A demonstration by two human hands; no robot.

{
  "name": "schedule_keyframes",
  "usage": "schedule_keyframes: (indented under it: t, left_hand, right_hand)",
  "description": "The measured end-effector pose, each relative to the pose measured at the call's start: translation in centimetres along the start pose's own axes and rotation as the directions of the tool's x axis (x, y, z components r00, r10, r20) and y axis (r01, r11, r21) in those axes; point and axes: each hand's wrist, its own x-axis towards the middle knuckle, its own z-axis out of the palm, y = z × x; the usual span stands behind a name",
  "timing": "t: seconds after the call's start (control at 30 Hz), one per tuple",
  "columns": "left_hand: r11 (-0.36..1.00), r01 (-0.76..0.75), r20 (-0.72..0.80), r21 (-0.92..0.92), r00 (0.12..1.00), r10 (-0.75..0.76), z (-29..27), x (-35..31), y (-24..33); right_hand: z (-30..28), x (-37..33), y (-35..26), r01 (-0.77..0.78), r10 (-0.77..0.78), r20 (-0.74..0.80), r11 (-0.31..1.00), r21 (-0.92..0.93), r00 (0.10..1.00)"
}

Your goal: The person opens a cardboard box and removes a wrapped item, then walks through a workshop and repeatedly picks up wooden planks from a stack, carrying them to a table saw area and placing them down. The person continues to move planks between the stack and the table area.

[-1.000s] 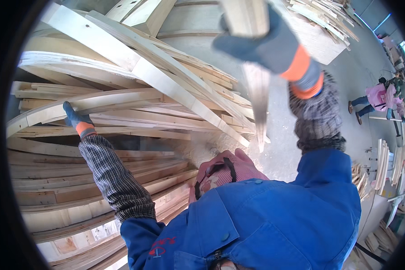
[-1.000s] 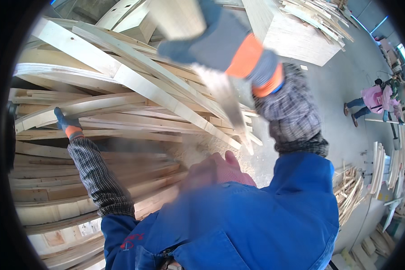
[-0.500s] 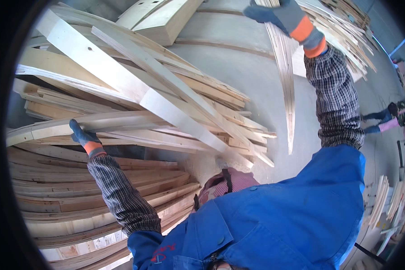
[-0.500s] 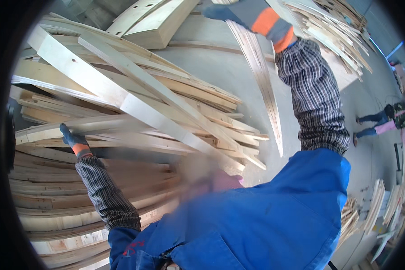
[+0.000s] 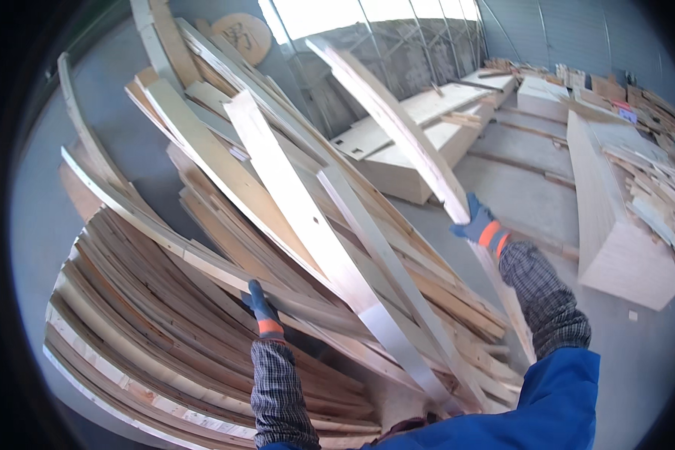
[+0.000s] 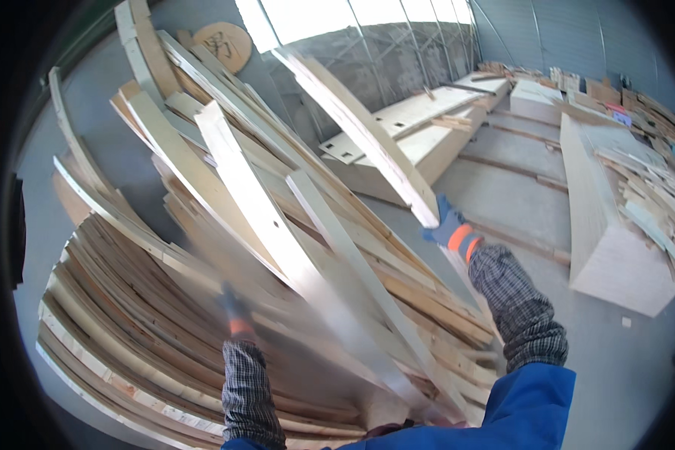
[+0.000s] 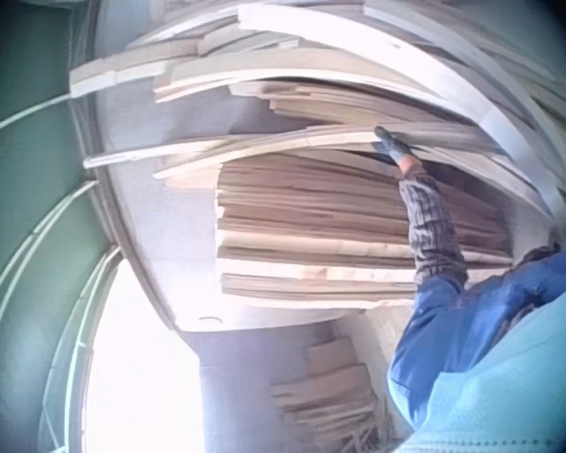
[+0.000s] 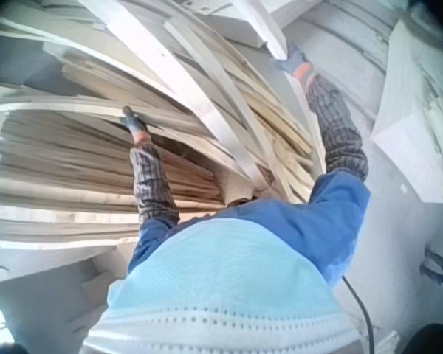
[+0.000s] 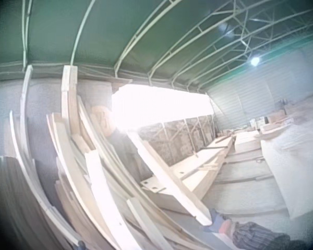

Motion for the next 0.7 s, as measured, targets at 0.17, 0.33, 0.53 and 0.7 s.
schedule_keyframes:
  t: [0.17, 0.33, 0.53, 0.7]
  left_hand:
    - [0.986, -0.021, -0.018, 0.164, 1.0, 0.024, -0.1, 0.5, -1.1]
    - [0.971, -0.061, -0.028, 0.23, 0.997, 0.069, -1.4, 0.5, -1.6]
    - [0.971, 0.017, 0.11, 0.238, 0.993, -0.045, -0.2, 0.3, -1.3]
    - [0.995, 0.03, -0.037, 0.094, 0.999, -0.027, -1.0, -0.2, -0.4]
  right_hand:
    - [6.3, 1.2, 3.3, 0.033, -0.04, 0.096, 0.997, 0.072, 0.995]
    - [10.2, 0.5, -0.8, 0.023, -0.011, 0.2, 0.998, -0.06, 0.98]
    - [15.5, 2.9, -0.5, 0.071, -0.074, 0.271, 0.997, 0.019, 0.96]
    - [16.7, 1.2, 1.4, 0.11, -0.116, 0.046, 0.988, 0.111, 0.992]
